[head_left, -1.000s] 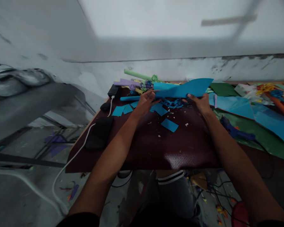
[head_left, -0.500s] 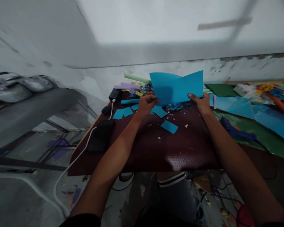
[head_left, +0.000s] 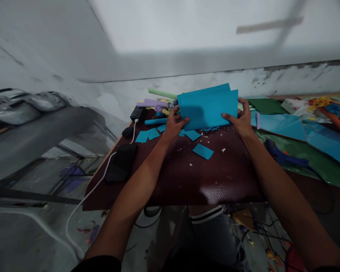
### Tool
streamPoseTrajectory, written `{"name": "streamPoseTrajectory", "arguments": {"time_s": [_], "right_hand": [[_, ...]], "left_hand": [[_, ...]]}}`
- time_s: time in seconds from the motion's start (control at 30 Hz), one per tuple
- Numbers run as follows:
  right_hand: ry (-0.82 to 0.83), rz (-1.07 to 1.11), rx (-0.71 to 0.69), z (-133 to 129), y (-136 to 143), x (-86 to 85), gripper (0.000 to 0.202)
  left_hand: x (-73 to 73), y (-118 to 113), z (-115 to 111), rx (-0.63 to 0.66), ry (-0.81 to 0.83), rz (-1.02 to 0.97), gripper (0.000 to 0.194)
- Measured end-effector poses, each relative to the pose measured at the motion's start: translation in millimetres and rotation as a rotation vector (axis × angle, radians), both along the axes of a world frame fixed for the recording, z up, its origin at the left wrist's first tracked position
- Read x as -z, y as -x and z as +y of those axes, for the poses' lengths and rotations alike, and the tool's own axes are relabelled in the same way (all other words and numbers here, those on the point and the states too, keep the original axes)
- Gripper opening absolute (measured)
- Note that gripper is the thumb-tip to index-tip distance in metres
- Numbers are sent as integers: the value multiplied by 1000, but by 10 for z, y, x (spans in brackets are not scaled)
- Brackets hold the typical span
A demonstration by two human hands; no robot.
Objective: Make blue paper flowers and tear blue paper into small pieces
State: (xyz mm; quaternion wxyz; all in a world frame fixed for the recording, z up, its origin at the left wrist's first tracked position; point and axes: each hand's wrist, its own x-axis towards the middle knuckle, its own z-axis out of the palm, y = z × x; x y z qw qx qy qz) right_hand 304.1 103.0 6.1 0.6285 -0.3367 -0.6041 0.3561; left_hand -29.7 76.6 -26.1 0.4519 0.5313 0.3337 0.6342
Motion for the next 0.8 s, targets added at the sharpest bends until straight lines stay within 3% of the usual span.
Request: {"name": "streamPoseTrajectory", "arguments": {"time_s": [0.1,0.17,0.27,0.33,0.53,0.8], "right_hand": [[58,-2,-25,14,-20,12,129],[98,7,-24,54,-37,29,112],[104,22,-19,115,-58,55,72],[80,27,-4,134,-68,67,62],[103,-32,-6,98,-63,63,62],[130,-58,5,66,-140,33,67]], "left_hand": [[-2,2,5,10,17,19,90],[-9,14,2,10,-2,62,78],[-14,35,-6,36,15,108,73],[-8,41,-4,53,47,144,72],[30,41,28,-5,-35,161,76],[5,30,-32,20,40,230,77]]}}
